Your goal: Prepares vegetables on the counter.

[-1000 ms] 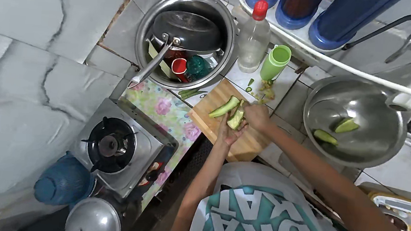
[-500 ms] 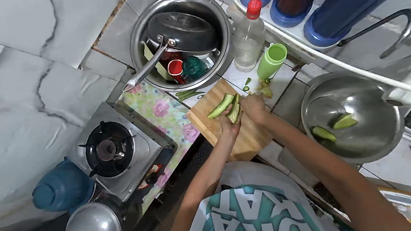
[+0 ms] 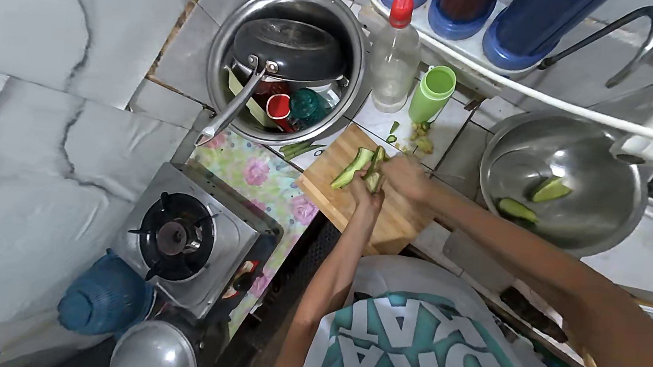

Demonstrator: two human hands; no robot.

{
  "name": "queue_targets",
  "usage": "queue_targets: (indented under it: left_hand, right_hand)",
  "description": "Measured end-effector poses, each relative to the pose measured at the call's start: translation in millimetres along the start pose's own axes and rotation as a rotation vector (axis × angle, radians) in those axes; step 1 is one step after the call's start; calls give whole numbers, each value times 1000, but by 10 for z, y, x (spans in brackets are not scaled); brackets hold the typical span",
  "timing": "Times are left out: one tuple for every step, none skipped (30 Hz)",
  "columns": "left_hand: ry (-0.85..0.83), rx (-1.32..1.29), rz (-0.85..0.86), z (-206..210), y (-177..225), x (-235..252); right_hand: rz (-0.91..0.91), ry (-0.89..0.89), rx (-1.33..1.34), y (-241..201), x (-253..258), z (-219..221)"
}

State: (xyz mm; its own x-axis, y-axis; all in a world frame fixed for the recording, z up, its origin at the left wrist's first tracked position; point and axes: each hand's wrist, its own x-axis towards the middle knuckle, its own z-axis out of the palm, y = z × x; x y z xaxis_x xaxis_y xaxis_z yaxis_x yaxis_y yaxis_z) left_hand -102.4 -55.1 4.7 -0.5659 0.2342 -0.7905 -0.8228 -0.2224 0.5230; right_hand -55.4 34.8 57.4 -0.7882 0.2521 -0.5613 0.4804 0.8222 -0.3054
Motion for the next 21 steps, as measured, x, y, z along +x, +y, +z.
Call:
queue_targets:
  left_hand:
    - [-18, 7, 4, 20, 0, -12]
    - [-37, 33, 6, 48, 0, -19]
    - [-42, 79, 11, 77, 6, -22]
    - [-32, 131, 22, 104, 18, -21]
    - [-20, 177, 37, 115, 21, -16]
    - [-27, 207, 49, 108, 14, -8]
    - [-23, 227, 61, 94, 1, -3]
    - [-9, 237, 75, 86, -17, 4]
    - [4, 249, 93, 84, -36, 18]
    - [14, 262, 112, 75, -40, 30]
    - [12, 269, 121, 64, -33, 41]
    - [2, 278, 121, 46, -32, 44]
    - [-12, 288, 111, 16, -35, 43]
    - [-25, 275, 98, 1, -33, 57]
    - [-32, 240, 83, 17, -21, 65]
    - [-51, 208, 54, 35, 15, 58]
    - [-72, 182, 32, 53, 57, 37]
    - [-100, 174, 18, 65, 89, 9]
    - [-119, 174, 10, 76, 104, 5]
    - [-130, 175, 12, 93, 108, 22]
    - [-122, 178, 25, 116, 89, 46]
  right_hand:
    - [24, 8, -21, 21, 35, -35]
    - [57, 25, -48, 29, 69, -29]
    - [84, 35, -72, 13, 85, 4]
    - [85, 60, -81, -21, 68, 58]
    - [65, 92, -82, -64, 20, 103]
    - [44, 91, -78, -108, -27, 119]
    - [27, 75, -76, -141, -59, 141]
    - [19, 59, -64, -158, -81, 154]
    - [15, 49, -39, -152, -87, 158]
    - [12, 34, -7, -153, -97, 155]
    - [0, 25, 14, -155, -106, 148]
    - [-22, 26, 23, -163, -126, 147]
    - [-54, 38, 33, -176, -152, 153]
    - [-83, 52, 44, -188, -170, 142]
    - [-97, 65, 59, -167, -168, 123]
    - [-89, 68, 77, -138, -153, 84]
    - [-72, 68, 83, -110, -132, 38]
    - [-36, 56, 89, -86, -106, -11]
    - [7, 28, 79, -62, -66, -47]
    - [38, 26, 74, -43, -37, -61]
    - [57, 49, 70, -50, -43, -54]
